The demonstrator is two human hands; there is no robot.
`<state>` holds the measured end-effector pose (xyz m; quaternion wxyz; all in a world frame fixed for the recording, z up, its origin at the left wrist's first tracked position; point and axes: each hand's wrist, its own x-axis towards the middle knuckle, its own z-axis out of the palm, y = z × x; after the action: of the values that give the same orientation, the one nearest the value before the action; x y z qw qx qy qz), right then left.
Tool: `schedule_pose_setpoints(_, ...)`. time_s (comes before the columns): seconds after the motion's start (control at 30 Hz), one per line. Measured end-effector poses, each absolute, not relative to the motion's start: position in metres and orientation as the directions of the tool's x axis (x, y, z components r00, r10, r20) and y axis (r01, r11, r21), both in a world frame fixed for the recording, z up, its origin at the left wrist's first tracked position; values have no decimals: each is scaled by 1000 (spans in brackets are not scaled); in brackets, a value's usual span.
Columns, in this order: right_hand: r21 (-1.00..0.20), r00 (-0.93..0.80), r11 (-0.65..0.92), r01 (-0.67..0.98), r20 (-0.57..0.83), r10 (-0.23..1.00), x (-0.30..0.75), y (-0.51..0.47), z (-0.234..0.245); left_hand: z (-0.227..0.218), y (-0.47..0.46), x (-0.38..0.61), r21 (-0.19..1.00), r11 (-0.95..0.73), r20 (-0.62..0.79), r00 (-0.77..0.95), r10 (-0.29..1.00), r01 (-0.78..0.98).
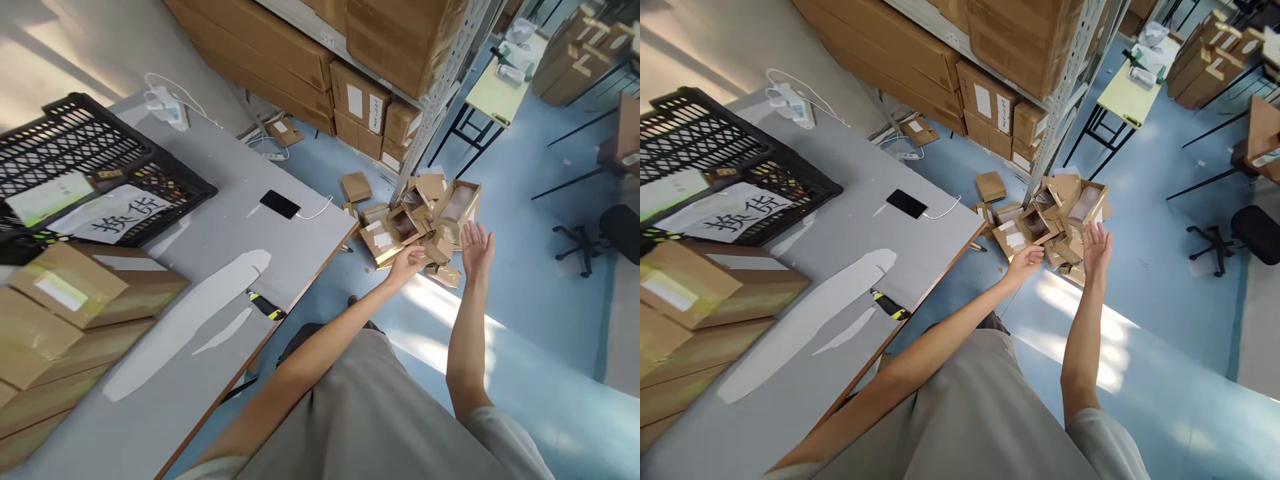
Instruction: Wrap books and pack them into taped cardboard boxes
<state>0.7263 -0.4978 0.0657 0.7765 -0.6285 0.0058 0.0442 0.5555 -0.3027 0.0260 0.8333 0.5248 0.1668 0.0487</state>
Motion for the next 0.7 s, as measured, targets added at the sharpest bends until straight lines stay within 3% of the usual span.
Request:
schedule_pose_setpoints(0.13,-885,900,191,-424,-388,200,659,-455,4,-14,-273,481,855,415,-453,837,305,311)
schedule_pose_setpoints(0.3,-627,607,68,-776,-713,352,554,-390,-51,-32,-235,386,774,498,-602,698,388,391)
schedule_pose_setpoints(0.47,-512,304,-206,-834,-738,603,471,-326,-61,-28,-213,319,717,640,-662,557,502,276)
schedule_pose_setpoints(0.7,-636,103,-455,-623,-643,759,434,-228,-40,-7,-176,217,714,687,-631,303,714,-131)
